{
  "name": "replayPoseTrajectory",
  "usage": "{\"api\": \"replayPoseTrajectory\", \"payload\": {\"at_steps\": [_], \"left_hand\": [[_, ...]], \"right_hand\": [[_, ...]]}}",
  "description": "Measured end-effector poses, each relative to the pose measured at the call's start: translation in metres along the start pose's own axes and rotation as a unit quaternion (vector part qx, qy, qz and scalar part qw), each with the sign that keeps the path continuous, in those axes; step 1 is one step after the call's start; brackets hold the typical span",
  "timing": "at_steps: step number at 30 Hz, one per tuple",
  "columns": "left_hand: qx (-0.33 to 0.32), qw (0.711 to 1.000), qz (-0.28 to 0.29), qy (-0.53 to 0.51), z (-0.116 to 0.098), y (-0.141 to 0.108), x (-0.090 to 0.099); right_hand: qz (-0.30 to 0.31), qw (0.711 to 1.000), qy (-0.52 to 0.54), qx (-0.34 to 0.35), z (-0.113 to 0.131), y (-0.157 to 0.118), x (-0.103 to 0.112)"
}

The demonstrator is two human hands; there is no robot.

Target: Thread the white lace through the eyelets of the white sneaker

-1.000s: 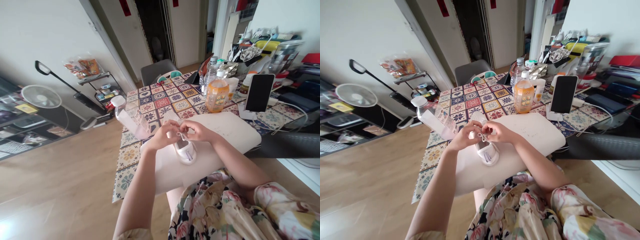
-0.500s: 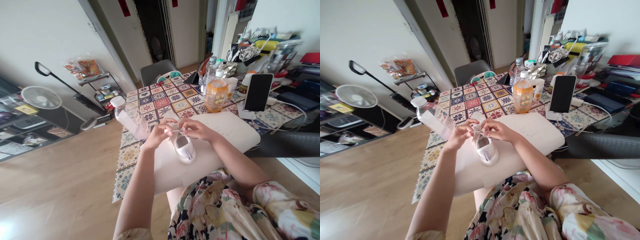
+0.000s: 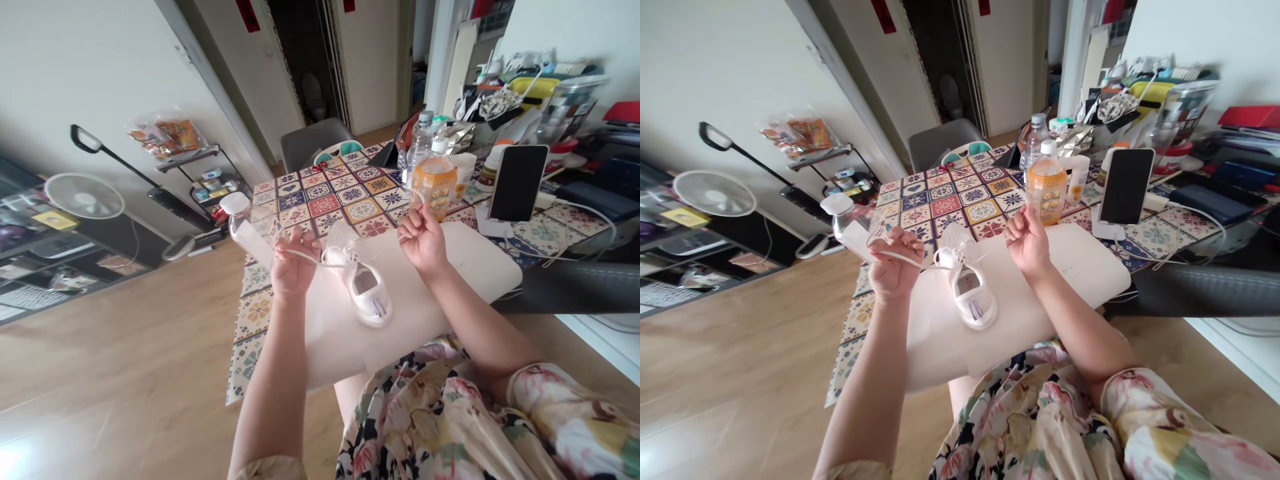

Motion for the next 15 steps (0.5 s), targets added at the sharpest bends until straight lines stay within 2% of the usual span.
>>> {"api": "replayPoseTrajectory", "payload": {"at_steps": [3,5,7,9,11,13,15], "left_hand": [[0.003,0.996,0.085,-0.014,0.003,-0.005,-0.018],[0.046,0.987,0.153,0.023,0.012,-0.011,-0.034],[0.114,0.972,0.195,0.063,0.025,-0.016,-0.046],[0.161,0.963,0.200,0.076,0.035,-0.020,-0.052],[0.171,0.964,0.187,0.082,0.037,-0.020,-0.055],[0.161,0.970,0.162,0.088,0.036,-0.020,-0.055],[0.151,0.975,0.135,0.095,0.034,-0.020,-0.054]], "right_hand": [[0.016,0.999,-0.036,0.011,-0.006,-0.007,-0.007],[0.041,0.994,-0.099,0.019,-0.010,-0.015,-0.019],[0.111,0.970,-0.213,0.030,-0.016,-0.026,-0.037],[0.208,0.924,-0.311,0.076,-0.019,-0.037,-0.057],[0.281,0.880,-0.361,0.127,-0.020,-0.048,-0.069],[0.315,0.858,-0.376,0.154,-0.021,-0.053,-0.073],[0.326,0.851,-0.382,0.152,-0.021,-0.055,-0.073]]}}
Point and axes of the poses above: each hand's wrist, its own y-axis towards the middle knuckle, its own x-axis out of the back of the hand, z = x × y, the point moved 7 cm from there along y, towards the middle knuckle, and after that the axes turned 13 degrees about y, right-handed, at the moved point
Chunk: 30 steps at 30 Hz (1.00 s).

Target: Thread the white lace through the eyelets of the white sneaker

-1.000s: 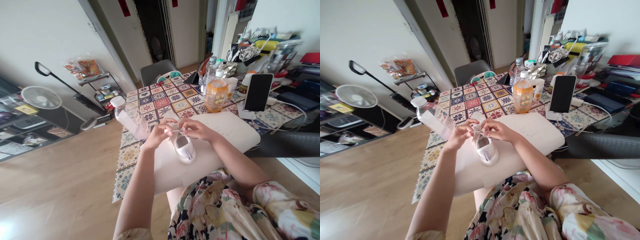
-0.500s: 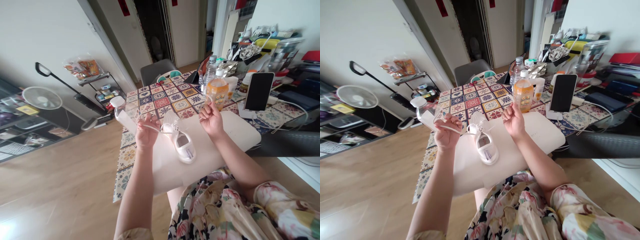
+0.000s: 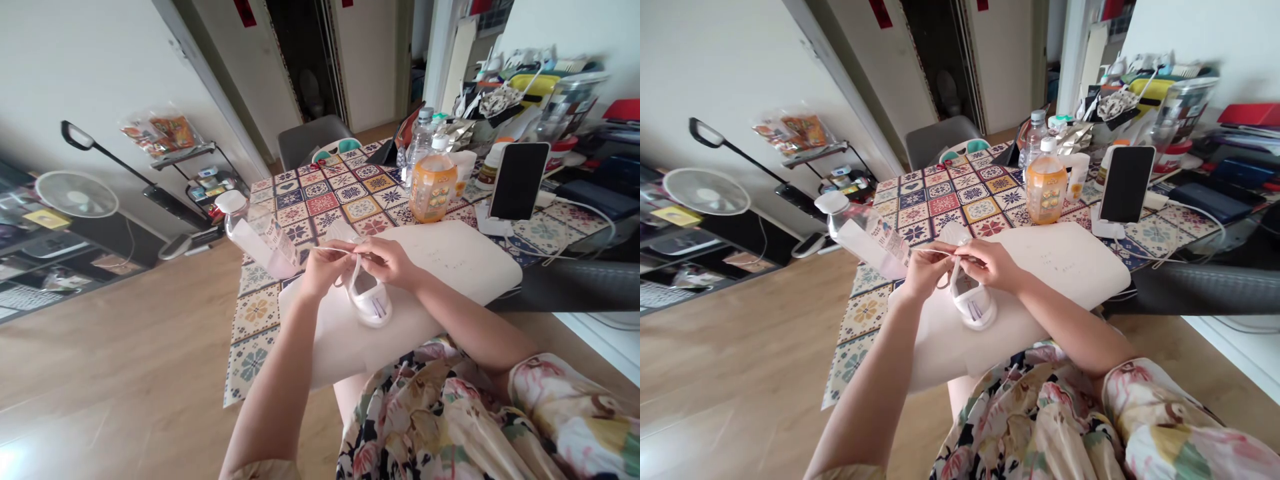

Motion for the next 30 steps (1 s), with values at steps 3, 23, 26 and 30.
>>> {"api": "replayPoseTrajectory", "payload": {"at_steps": [3,23,26,30], "left_hand": [[0.005,0.999,-0.029,0.015,-0.002,-0.002,0.000],[-0.073,0.993,-0.034,0.086,-0.010,-0.007,0.004],[-0.084,0.992,-0.040,0.085,-0.012,-0.006,0.006],[-0.061,0.995,-0.048,0.065,-0.008,-0.004,0.008]], "right_hand": [[-0.001,1.000,0.001,-0.010,0.001,0.000,0.002],[-0.026,0.994,0.070,-0.085,-0.007,0.002,0.003],[-0.020,0.994,0.074,-0.071,-0.008,0.003,0.002],[-0.040,0.993,0.066,-0.089,-0.015,0.000,0.002]]}}
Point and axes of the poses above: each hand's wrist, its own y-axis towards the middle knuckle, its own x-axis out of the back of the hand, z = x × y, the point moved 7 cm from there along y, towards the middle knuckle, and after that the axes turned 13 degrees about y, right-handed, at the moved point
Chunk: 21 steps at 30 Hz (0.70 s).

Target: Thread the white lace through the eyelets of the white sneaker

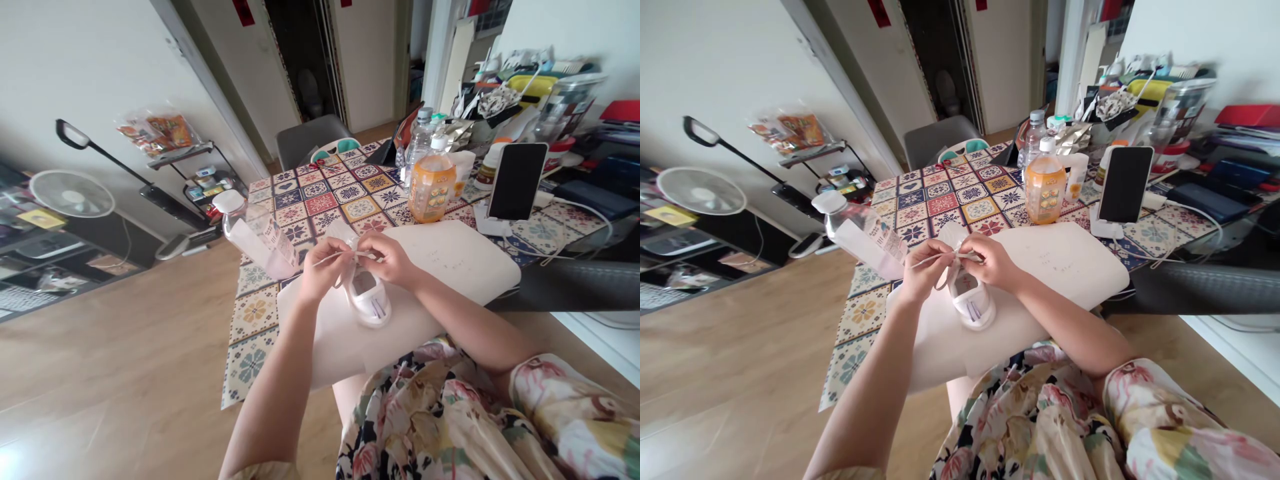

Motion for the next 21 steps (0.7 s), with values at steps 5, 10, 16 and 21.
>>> {"api": "replayPoseTrajectory", "payload": {"at_steps": [5,10,16,21], "left_hand": [[0.034,0.999,-0.002,-0.041,0.004,0.001,-0.003],[0.044,0.997,0.011,-0.066,0.005,0.003,-0.002],[0.037,0.972,-0.034,-0.229,0.005,0.011,0.016],[0.050,0.944,-0.061,-0.322,0.003,0.012,0.038]], "right_hand": [[-0.007,0.998,-0.042,0.054,0.007,-0.002,0.000],[-0.040,0.997,0.015,0.068,0.014,0.002,0.008],[-0.149,0.922,0.353,-0.056,-0.010,0.008,0.026],[-0.170,0.842,0.497,-0.125,-0.016,0.007,0.038]]}}
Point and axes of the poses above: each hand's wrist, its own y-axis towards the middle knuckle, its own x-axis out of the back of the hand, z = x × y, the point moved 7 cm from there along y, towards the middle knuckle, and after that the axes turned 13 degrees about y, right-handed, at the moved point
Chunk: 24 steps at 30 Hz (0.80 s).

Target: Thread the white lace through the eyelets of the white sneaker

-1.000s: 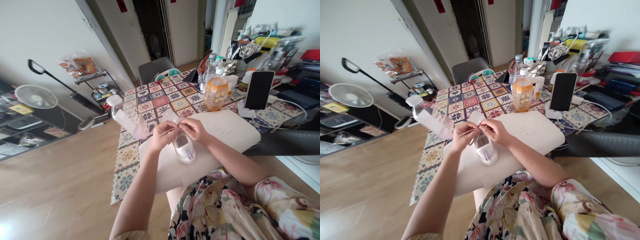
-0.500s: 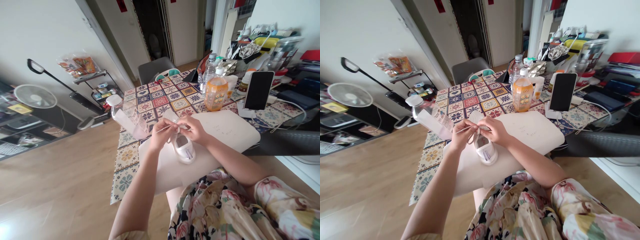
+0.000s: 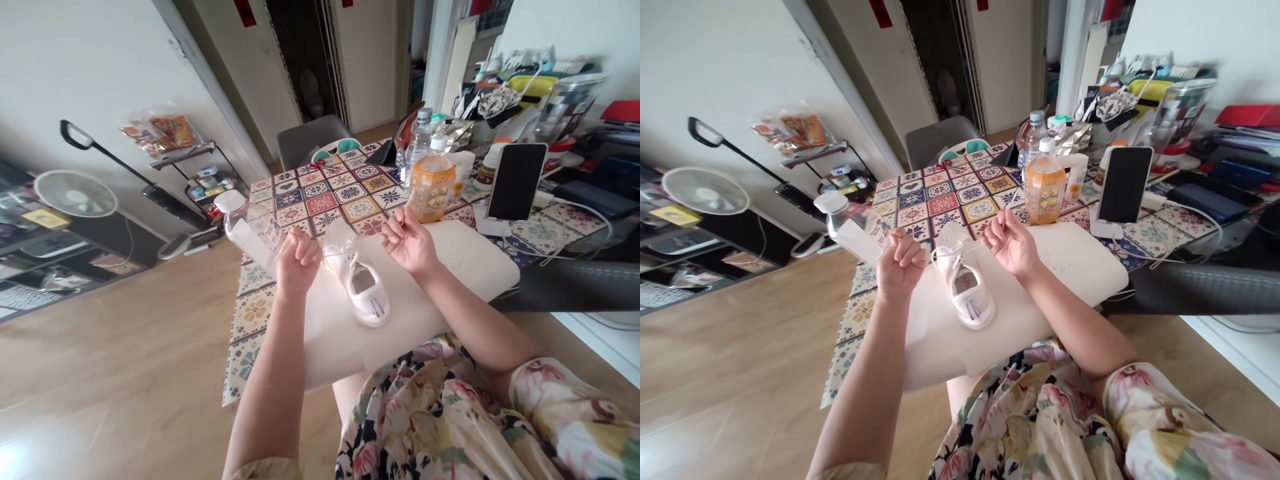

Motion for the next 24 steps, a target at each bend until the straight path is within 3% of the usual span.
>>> {"api": "replayPoseTrajectory", "payload": {"at_steps": [3,8,12,14,18,21,24], "left_hand": [[0.050,0.996,0.060,0.051,-0.004,-0.002,0.006],[0.180,0.940,0.199,0.209,0.014,-0.013,0.007],[0.185,0.895,0.281,0.292,0.026,-0.018,0.000],[0.176,0.879,0.291,0.333,0.030,-0.017,0.000],[0.181,0.863,0.245,0.403,0.032,-0.012,0.010],[0.199,0.833,0.268,0.441,0.037,-0.014,0.011],[0.205,0.810,0.300,0.460,0.039,-0.016,0.011]], "right_hand": [[-0.010,1.000,-0.001,0.029,0.014,-0.002,0.003],[-0.051,0.990,-0.079,0.106,0.032,-0.007,0.009],[-0.034,0.985,-0.166,0.044,0.026,-0.004,0.009],[0.001,0.975,-0.220,0.014,0.019,-0.004,0.005],[0.081,0.915,-0.394,0.018,0.005,-0.007,-0.006],[0.129,0.848,-0.513,-0.017,-0.010,-0.011,-0.007],[0.158,0.831,-0.529,-0.072,-0.018,-0.013,-0.003]]}}
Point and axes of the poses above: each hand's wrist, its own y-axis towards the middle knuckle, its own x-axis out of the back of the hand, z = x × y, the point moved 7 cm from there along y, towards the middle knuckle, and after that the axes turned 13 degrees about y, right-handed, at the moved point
